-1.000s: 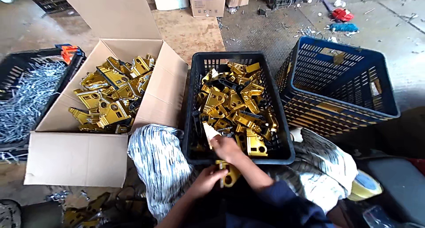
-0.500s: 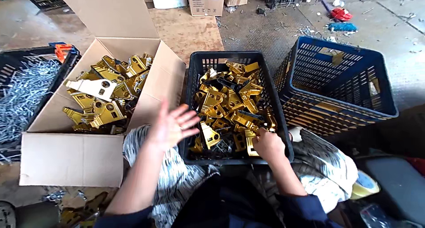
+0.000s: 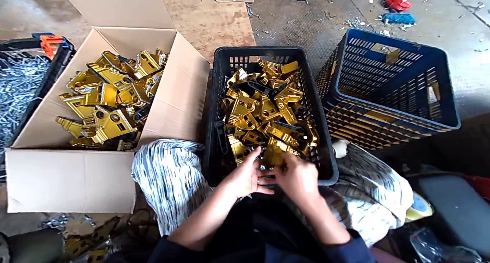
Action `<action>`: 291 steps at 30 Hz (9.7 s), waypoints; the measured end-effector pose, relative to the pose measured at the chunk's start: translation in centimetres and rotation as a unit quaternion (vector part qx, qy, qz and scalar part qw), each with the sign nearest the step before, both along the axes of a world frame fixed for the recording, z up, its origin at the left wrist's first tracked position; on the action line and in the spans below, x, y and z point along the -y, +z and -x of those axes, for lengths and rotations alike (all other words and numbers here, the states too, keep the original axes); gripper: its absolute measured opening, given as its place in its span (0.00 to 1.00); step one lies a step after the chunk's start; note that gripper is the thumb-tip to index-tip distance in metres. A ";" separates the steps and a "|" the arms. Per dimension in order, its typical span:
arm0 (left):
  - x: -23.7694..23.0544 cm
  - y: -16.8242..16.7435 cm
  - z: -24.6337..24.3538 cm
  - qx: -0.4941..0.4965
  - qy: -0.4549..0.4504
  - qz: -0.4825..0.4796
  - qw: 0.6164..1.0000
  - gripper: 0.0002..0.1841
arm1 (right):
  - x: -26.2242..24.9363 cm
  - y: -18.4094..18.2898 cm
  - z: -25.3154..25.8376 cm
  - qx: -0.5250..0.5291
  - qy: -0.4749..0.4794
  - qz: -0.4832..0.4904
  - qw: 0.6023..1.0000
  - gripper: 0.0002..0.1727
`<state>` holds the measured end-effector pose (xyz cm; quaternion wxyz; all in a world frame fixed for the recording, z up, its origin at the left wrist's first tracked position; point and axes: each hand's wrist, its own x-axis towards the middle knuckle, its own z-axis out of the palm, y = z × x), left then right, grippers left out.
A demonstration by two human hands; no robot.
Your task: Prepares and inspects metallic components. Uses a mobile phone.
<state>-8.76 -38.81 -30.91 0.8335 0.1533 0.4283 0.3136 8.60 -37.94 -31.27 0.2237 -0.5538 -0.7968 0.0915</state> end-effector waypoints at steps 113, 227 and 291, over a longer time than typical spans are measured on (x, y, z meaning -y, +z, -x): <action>7.2 -2.2 5.6 -0.243 0.308 -0.224 0.892 0.17 | -9.0 -2.7 0.4 0.015 0.186 0.305 0.934 0.17; -0.9 -3.8 5.1 -0.223 0.312 -0.156 0.911 0.43 | -8.2 -3.8 6.0 0.250 0.085 0.405 0.875 0.16; 0.7 -1.2 4.4 -0.317 0.145 -0.331 0.877 0.21 | -4.8 -0.2 -0.4 -0.174 0.094 0.299 0.933 0.13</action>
